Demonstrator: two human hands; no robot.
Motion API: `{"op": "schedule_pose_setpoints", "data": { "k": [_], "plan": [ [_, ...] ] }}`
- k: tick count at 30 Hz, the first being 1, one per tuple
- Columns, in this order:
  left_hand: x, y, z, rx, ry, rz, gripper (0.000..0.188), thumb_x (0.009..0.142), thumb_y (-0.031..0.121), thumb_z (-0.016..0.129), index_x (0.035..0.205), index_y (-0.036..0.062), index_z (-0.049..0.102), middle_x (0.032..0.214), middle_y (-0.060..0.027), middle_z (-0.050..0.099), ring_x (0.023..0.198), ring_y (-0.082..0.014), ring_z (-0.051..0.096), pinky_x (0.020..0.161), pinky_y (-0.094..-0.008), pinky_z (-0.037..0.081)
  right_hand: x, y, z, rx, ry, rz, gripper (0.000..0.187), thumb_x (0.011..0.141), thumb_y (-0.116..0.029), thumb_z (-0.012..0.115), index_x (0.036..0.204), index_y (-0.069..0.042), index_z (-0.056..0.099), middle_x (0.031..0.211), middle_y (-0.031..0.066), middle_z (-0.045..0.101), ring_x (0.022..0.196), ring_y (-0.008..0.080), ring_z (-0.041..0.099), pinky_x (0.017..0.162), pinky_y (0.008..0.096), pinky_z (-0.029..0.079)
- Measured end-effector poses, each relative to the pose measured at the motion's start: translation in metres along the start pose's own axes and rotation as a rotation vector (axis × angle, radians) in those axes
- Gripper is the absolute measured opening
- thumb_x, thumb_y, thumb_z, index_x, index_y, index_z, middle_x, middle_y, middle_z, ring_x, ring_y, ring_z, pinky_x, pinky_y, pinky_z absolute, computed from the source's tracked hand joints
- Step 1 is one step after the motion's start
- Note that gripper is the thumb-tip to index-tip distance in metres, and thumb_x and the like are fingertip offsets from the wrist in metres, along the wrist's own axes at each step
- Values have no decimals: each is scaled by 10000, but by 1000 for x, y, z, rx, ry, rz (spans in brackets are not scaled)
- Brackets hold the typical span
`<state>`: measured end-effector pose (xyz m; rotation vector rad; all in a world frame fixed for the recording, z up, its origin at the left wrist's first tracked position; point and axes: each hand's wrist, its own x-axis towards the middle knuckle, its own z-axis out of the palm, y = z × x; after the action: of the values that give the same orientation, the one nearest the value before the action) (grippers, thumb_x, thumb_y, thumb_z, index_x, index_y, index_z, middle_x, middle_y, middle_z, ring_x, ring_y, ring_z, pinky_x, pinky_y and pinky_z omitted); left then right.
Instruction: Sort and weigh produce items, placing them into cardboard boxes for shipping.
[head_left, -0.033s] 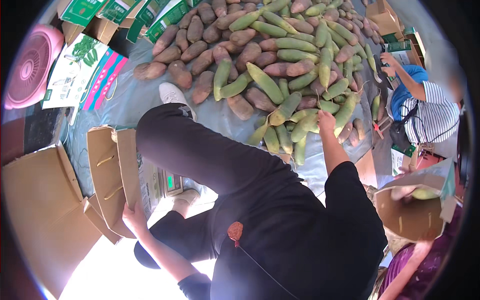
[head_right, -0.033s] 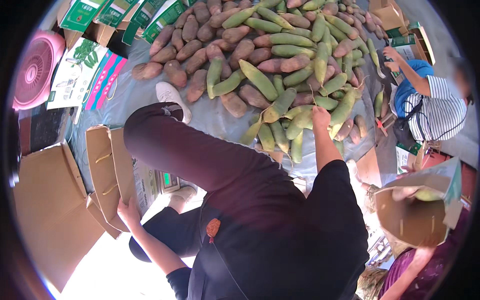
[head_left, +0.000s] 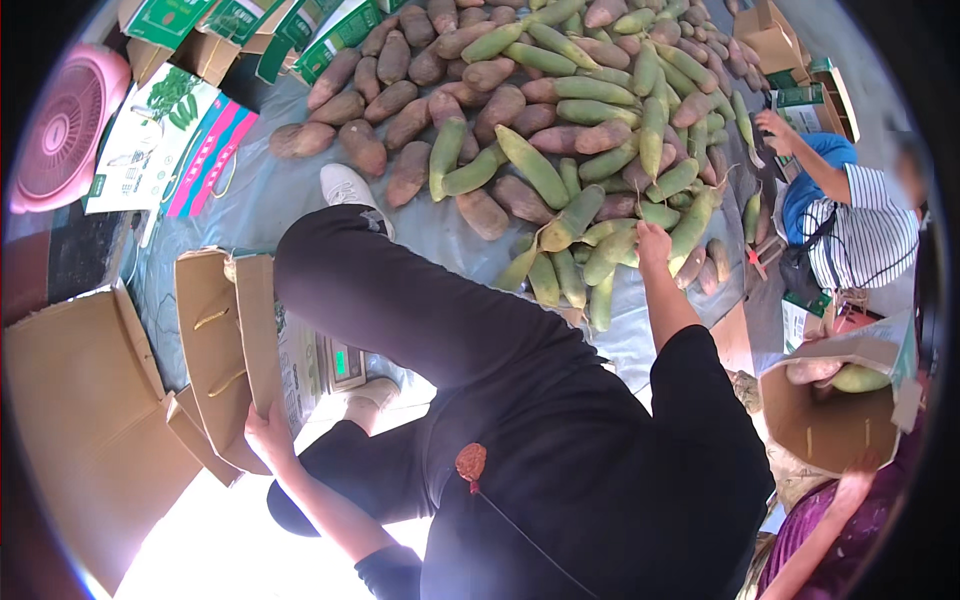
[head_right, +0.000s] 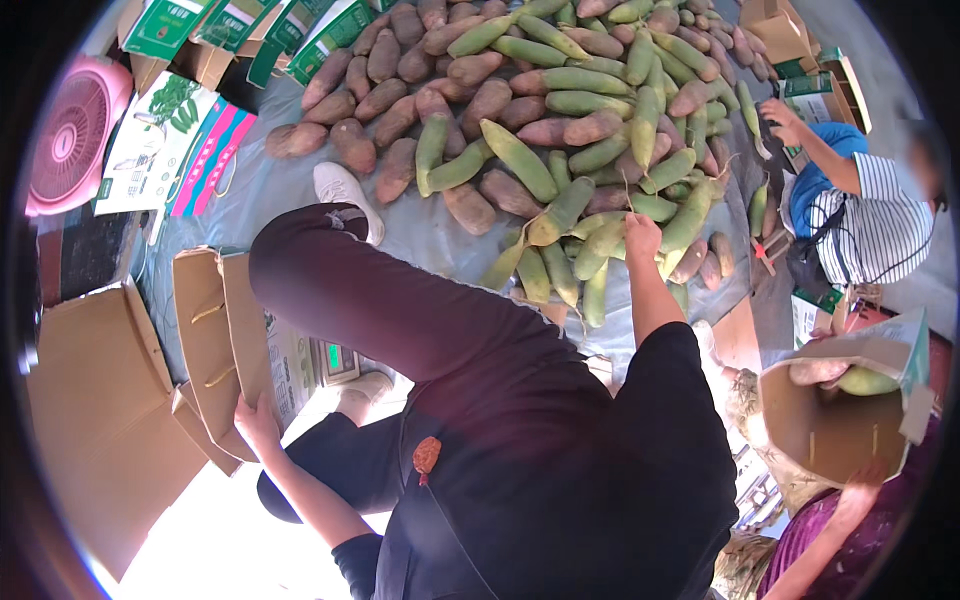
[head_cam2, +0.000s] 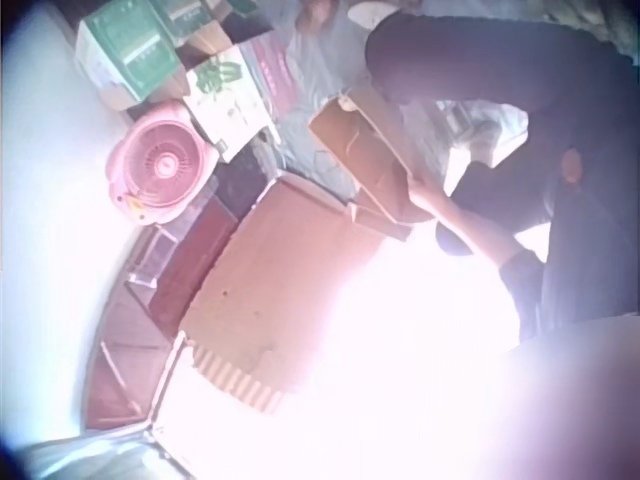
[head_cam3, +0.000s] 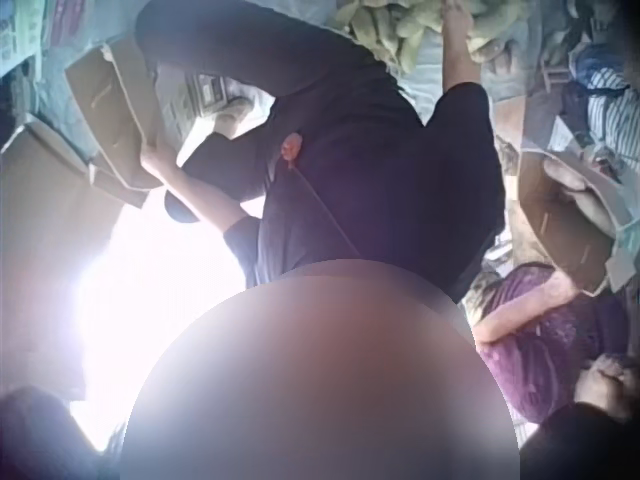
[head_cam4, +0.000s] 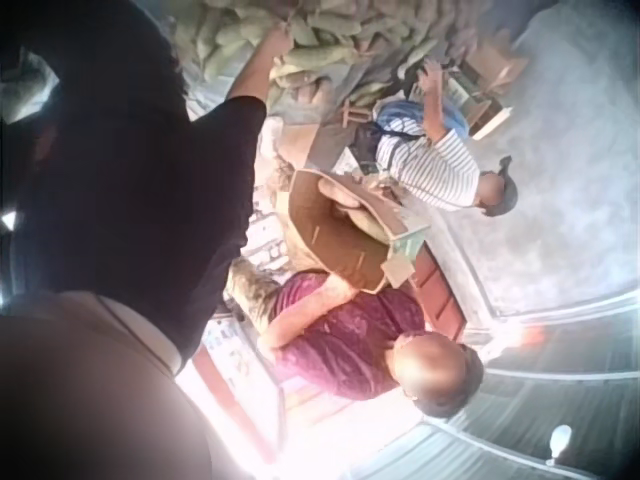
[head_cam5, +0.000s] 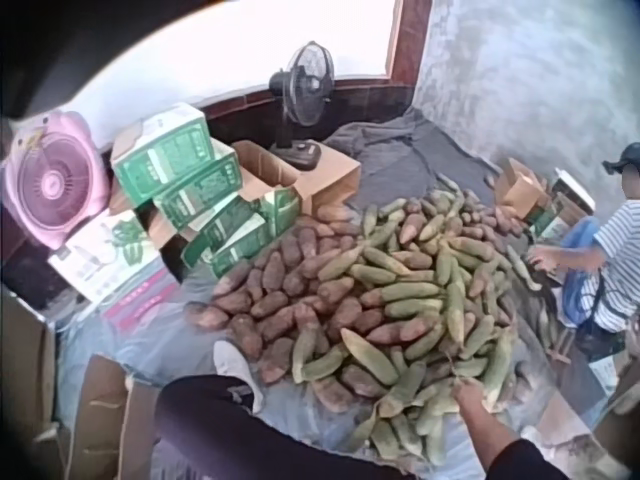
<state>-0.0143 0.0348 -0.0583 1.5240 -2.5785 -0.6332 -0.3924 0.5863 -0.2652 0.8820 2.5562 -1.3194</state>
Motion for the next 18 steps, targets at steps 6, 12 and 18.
{"op": "schedule_pose_setpoints", "data": {
  "k": [6, 12, 18],
  "plan": [
    [2, -6, 1, 95, -30, -61, 274, 766, 154, 593, 1002, 18, 620, 867, -189, 636, 807, -356, 611, 725, -388, 465, -5, -31, 21, -87, -108, -305, 232, 835, -203, 608, 906, 13, 653, 768, 56, 646, 712, 132, 572, 694, 282, 446],
    [5, 4, 1, 199, -27, -75, 196, 776, 178, 619, 933, 61, 620, 820, -170, 634, 809, -347, 616, 707, -414, 473, -57, -147, 60, 123, -500, -488, 172, 891, -154, 553, 878, -4, 637, 754, -23, 608, 684, 48, 510, 621, 200, 403],
    [-2, -3, -4, 150, 33, -30, 274, 753, 113, 634, 1019, 59, 601, 951, -142, 625, 878, -323, 606, 750, -389, 482, -159, -282, 98, 214, -753, -704, 187, 913, -150, 523, 947, 5, 621, 848, 7, 610, 758, 63, 533, 694, 210, 432]
  ]
}}
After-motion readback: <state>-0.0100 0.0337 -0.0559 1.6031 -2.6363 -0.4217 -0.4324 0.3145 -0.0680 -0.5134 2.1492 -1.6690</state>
